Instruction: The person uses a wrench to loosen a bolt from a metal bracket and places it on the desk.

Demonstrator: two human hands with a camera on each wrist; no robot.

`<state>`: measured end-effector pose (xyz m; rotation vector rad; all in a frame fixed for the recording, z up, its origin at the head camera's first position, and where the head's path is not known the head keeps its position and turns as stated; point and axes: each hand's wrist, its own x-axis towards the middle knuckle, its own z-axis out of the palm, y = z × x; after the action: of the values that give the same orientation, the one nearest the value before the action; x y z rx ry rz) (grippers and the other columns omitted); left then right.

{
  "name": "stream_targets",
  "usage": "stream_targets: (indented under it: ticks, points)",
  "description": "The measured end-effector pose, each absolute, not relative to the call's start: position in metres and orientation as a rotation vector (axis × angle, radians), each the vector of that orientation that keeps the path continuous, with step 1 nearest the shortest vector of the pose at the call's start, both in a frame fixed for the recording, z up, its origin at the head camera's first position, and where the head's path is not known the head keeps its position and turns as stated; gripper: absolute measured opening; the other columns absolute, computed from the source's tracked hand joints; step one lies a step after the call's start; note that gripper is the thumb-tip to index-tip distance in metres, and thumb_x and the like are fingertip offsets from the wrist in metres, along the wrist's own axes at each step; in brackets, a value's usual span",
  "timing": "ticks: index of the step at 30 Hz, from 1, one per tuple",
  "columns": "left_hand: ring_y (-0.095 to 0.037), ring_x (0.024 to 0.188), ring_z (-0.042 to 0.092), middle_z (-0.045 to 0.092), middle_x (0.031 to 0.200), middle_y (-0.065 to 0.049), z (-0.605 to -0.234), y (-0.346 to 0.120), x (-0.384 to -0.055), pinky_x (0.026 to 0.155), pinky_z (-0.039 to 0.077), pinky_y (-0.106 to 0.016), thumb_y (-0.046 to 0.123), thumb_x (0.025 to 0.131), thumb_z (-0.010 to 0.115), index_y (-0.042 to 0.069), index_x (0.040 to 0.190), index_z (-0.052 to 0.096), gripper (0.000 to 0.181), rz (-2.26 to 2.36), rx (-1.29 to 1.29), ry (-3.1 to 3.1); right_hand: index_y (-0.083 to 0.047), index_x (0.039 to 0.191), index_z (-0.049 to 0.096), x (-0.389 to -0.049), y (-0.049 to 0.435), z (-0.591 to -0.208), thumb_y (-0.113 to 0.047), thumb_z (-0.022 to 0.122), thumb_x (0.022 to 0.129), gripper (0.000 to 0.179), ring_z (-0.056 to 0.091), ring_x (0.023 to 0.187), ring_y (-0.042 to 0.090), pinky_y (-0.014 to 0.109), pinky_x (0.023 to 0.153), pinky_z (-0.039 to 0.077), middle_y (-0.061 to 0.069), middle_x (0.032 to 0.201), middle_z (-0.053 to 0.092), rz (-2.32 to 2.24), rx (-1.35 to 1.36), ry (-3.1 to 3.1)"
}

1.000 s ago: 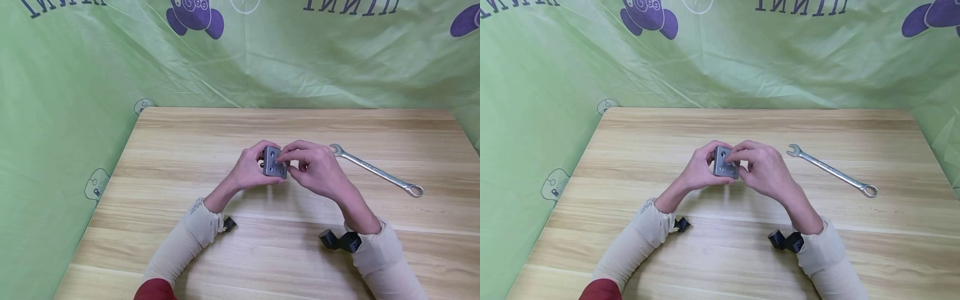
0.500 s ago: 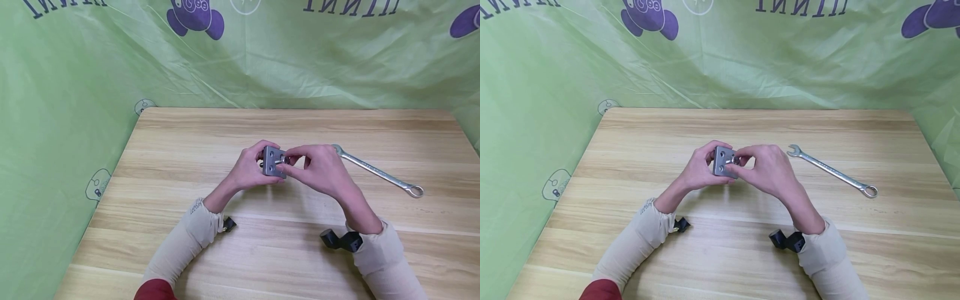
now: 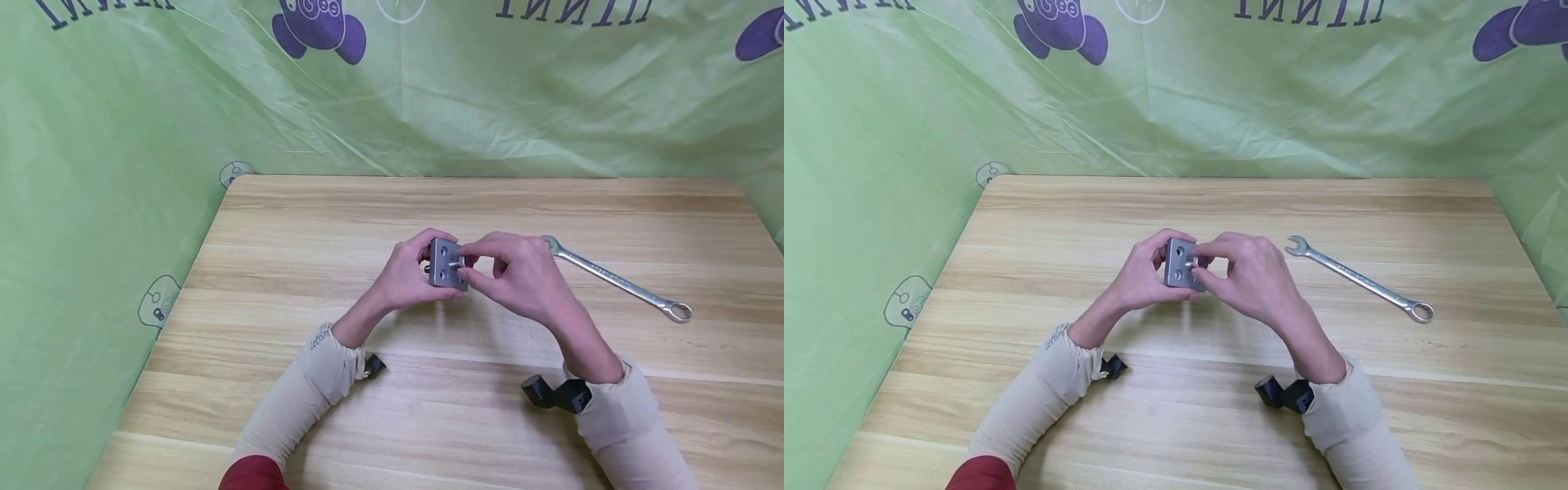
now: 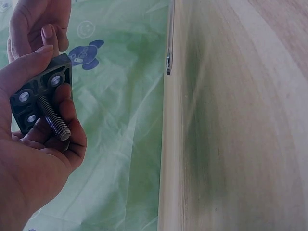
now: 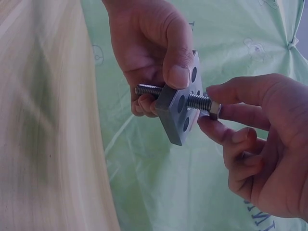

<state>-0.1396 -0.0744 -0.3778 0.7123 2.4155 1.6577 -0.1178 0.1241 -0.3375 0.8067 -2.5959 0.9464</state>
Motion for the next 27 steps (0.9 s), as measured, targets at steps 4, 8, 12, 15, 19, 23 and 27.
stream_targets:
  ticks: [4, 8, 12, 15, 19, 23, 27]
  points:
    - [-0.017, 0.089, 0.067, 0.069, 0.108, -0.012, -0.3775, -0.0745, -0.1396, 0.083, 0.054, -0.038, 0.011, 0.061, 0.090, 0.004, 0.121, 0.056, 0.070, 1.650, 0.707, 2.419, -0.017, 0.094, 0.078, -0.1186, 0.1245, -0.3382, -0.008, 0.076, 0.075, 0.021, 0.041, 0.049, 0.000, 0.015, 0.046, 0.033, 0.000, 0.085, 0.074, 0.976, 0.840, -2.565]
    - [-0.017, 0.088, 0.067, 0.070, 0.108, -0.012, -0.3775, -0.0744, -0.1399, 0.081, 0.053, -0.032, 0.011, 0.060, 0.090, 0.004, 0.122, 0.056, 0.071, 1.650, 0.707, 2.418, -0.017, 0.091, 0.078, -0.1191, 0.1241, -0.3381, -0.001, 0.072, 0.073, 0.024, 0.041, 0.049, 0.000, 0.015, 0.047, 0.034, 0.001, 0.087, 0.073, 0.973, 0.872, -2.552]
    - [-0.017, 0.089, 0.067, 0.070, 0.108, -0.013, -0.3773, -0.0742, -0.1397, 0.081, 0.052, -0.026, 0.011, 0.060, 0.090, 0.004, 0.122, 0.056, 0.071, 1.651, 0.712, 2.416, -0.015, 0.088, 0.078, -0.1194, 0.1232, -0.3382, 0.004, 0.071, 0.072, 0.027, 0.043, 0.050, 0.000, 0.014, 0.048, 0.036, 0.001, 0.087, 0.072, 0.975, 0.903, -2.532]
    - [-0.017, 0.089, 0.068, 0.070, 0.108, -0.013, -0.3774, -0.0740, -0.1396, 0.082, 0.053, -0.028, 0.010, 0.060, 0.090, 0.004, 0.121, 0.056, 0.071, 1.654, 0.714, 2.417, -0.014, 0.088, 0.078, -0.1192, 0.1231, -0.3383, 0.007, 0.070, 0.071, 0.028, 0.045, 0.051, 0.001, 0.013, 0.049, 0.037, 0.001, 0.088, 0.072, 0.984, 0.913, -2.526]
    - [-0.018, 0.089, 0.068, 0.070, 0.108, -0.014, -0.3781, -0.0743, -0.1397, 0.082, 0.054, -0.036, 0.010, 0.060, 0.090, 0.003, 0.122, 0.056, 0.071, 1.651, 0.714, 2.424, -0.015, 0.094, 0.077, -0.1182, 0.1243, -0.3377, 0.003, 0.073, 0.072, 0.029, 0.044, 0.051, 0.000, 0.015, 0.049, 0.037, 0.000, 0.091, 0.073, 0.996, 0.913, -2.541]
    - [-0.018, 0.089, 0.068, 0.070, 0.108, -0.013, -0.3781, -0.0744, -0.1395, 0.082, 0.054, -0.032, 0.010, 0.060, 0.090, 0.005, 0.121, 0.057, 0.070, 1.653, 0.711, 2.432, -0.015, 0.102, 0.074, -0.1179, 0.1260, -0.3358, -0.011, 0.080, 0.073, 0.030, 0.042, 0.049, 0.000, 0.019, 0.048, 0.036, 0.000, 0.091, 0.073, 0.978, 0.853, -2.605]
    - [-0.018, 0.089, 0.068, 0.070, 0.106, -0.014, -0.3784, -0.0743, -0.1395, 0.080, 0.054, -0.028, 0.009, 0.060, 0.090, 0.004, 0.121, 0.056, 0.070, 1.666, 0.717, 2.425, -0.016, 0.100, 0.075, -0.1188, 0.1257, -0.3330, -0.028, 0.080, 0.077, 0.026, 0.043, 0.048, 0.003, 0.021, 0.047, 0.035, -0.002, 0.083, 0.072, 0.973, 0.712, -2.744]
